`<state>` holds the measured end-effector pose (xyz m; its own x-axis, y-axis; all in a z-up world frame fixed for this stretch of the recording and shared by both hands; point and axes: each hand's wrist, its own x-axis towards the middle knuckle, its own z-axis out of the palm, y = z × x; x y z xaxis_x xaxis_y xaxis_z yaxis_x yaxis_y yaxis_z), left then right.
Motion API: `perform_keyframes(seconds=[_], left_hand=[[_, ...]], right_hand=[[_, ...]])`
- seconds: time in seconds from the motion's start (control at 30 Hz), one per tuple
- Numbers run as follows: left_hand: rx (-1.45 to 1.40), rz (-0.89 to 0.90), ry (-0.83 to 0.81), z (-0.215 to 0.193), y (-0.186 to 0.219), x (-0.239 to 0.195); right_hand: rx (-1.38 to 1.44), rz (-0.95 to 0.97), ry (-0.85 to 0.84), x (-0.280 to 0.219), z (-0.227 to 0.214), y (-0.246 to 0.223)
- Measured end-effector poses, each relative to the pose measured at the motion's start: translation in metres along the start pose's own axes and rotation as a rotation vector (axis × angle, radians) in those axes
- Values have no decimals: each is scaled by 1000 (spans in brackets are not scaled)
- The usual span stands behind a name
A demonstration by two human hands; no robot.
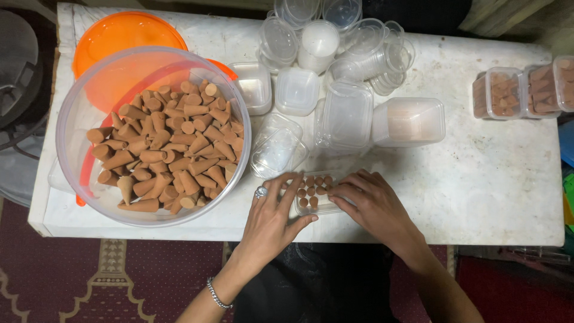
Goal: The person picks small brown cone-shaped items from a large transparent container and places them one by one into small clear plastic containers on the table. The person arranges the cones neatly inside each container and stacks filled containers to the side.
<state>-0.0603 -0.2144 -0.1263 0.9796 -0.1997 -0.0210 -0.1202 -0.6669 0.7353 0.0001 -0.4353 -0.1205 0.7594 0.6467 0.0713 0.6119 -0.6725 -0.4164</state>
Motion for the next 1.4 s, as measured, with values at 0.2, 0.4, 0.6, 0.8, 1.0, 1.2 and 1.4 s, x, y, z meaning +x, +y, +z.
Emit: perform_keyframes(seconds=[0.2, 0.4, 0.6, 0.8, 1.0, 1.2, 1.4], left_hand=[[-59, 2, -68, -10, 1, 10], [-87, -19, -115, -19, 4, 15], [-116, -49, -126, -21, 6, 15], [-115, -51, -130, -23, 9, 15], [-121, -38, -125, -24, 10, 15], [-132, -52, -131, -29, 14, 15], [-143, -51, -136, -26, 12, 14]], right_hand=[[-22, -16, -14, 2, -8, -6], [40, -6, -19, -1, -4, -4], [53, 7, -11, -3, -4, -2], [41, 15, -12, -2, -4, -4], [37, 38, -26, -2, -6, -7], [39, 38, -25, -1, -10, -10], [7, 28, -16, -2, -8, -9]])
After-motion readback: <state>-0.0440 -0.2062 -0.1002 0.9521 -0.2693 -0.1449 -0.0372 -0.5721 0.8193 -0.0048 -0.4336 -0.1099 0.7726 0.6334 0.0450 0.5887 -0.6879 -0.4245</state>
